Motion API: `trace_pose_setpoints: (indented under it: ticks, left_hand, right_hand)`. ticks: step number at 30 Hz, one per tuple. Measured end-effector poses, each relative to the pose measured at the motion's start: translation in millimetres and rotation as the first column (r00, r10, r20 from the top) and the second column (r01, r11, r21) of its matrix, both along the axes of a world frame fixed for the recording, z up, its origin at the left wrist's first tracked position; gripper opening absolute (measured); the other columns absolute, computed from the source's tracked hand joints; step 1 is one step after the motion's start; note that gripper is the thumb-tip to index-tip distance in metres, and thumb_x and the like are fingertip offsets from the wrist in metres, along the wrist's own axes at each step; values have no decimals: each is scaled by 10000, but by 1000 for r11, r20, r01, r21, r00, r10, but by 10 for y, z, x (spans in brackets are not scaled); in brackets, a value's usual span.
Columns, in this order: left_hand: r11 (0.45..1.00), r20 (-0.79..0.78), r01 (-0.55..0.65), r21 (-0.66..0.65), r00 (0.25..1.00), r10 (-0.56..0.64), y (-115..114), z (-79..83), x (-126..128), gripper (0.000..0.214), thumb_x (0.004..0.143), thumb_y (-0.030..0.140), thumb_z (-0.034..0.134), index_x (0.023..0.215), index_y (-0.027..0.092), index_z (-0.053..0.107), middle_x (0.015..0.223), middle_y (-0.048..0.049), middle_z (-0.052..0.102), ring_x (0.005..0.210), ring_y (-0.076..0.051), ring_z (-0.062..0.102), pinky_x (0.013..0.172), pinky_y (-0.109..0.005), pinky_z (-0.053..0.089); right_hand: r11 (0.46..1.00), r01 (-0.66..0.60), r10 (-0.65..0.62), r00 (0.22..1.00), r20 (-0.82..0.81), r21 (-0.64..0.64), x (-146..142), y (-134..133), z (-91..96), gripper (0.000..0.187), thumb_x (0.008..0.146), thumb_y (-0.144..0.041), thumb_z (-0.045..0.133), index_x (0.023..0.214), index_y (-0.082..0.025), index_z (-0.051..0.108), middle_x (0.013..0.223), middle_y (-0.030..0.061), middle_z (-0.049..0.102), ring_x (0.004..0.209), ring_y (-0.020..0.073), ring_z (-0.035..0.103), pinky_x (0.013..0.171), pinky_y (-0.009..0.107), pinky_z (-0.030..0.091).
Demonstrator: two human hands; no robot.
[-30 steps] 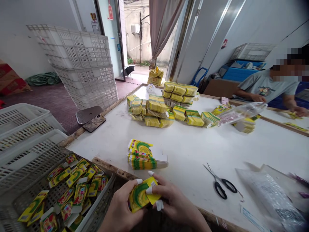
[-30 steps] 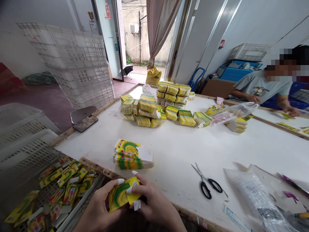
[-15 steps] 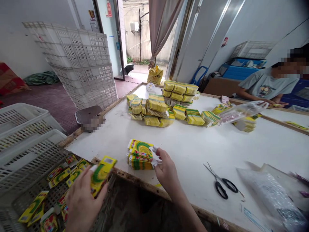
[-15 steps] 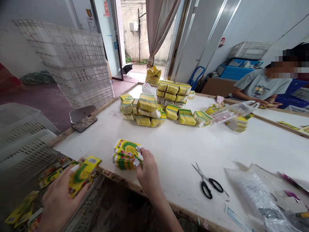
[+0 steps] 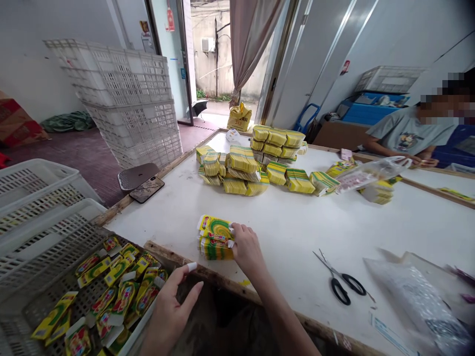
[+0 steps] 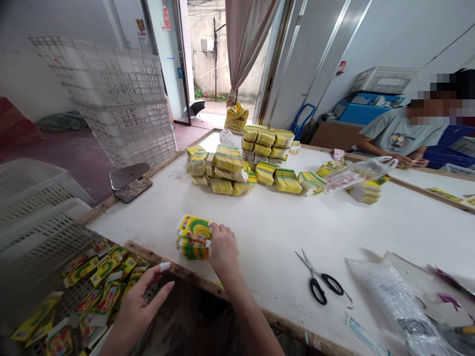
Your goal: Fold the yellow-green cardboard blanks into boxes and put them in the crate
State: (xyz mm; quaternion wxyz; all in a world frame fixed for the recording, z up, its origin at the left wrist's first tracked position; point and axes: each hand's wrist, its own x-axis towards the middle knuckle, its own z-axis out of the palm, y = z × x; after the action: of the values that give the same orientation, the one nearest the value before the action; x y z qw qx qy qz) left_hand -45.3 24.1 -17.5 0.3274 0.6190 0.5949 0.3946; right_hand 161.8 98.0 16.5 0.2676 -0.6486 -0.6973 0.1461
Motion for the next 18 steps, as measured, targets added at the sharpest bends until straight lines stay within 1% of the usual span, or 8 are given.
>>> trace_pose_setpoints:
  ticks: [4,8,9,11,13,14,16,18]
  left_hand:
    - [994,113,87,-65,990,-79,-31,18,58,376,832,440,611,1114,192,629,1118,-88,713,1045,-242,654,959,-392,509]
    - [988,399,83,-128,916,-25,-84,-78,118,466,810,436,671,1200,199,576,1174,-104,686,1071,-236,644,923,-339,526]
    - [993,503,54,-107,864,7,-94,-87,150,532,790,456,691,1242,214,549,1216,-103,664,1087,-240,635,902,-326,536]
    - [999,716,-14,-46,697,43,-105,-51,237,637,731,542,714,1268,250,536,1262,-87,633,1121,-257,611,888,-324,546]
    - [997,868,-58,-46,491,69,-102,65,346,647,670,654,696,1162,241,616,1165,-76,671,1098,-279,614,876,-343,554]
    - [994,913,-79,-75,396,101,-94,145,404,639,644,701,678,1065,221,660,1053,-73,698,1046,-285,632,853,-351,563]
    - [978,952,-131,-161,240,188,-71,311,514,635,608,749,656,908,191,686,813,-52,684,920,-282,658,784,-357,578]
    - [960,956,-170,-221,156,248,-51,426,598,617,564,752,680,821,191,670,652,-5,598,826,-264,661,745,-349,581]
  right_hand:
    - [999,23,-21,997,-74,27,-6,38,23,495,675,55,473,1109,-166,561,989,105,615,915,252,546,821,363,421]
    - [997,51,-37,974,-222,60,-57,-108,8,530,691,44,443,1169,-185,455,952,56,568,849,207,558,764,323,450]
    - [997,36,-17,963,-267,66,-89,-187,1,529,700,30,453,1180,-192,431,919,36,561,812,190,562,748,306,459]
    - [998,-42,61,910,-410,53,-187,-393,-13,524,710,-4,490,1185,-210,409,871,2,544,747,157,557,705,264,468]
    - [975,-224,158,674,-721,4,-322,-629,-28,458,710,-47,544,1120,-234,463,862,-6,529,737,149,532,668,248,449]
    - [948,-315,133,538,-833,-52,-394,-741,-37,442,703,-70,581,1098,-244,484,872,-8,529,735,145,520,646,240,434]
    - [913,-398,115,461,-880,-90,-520,-918,-56,444,691,-147,662,1092,-242,495,789,-32,519,674,135,495,578,222,396]
    - [891,-440,70,380,-922,-113,-586,-1010,-74,492,617,-195,752,1049,-233,518,745,-56,483,648,118,444,548,205,345]
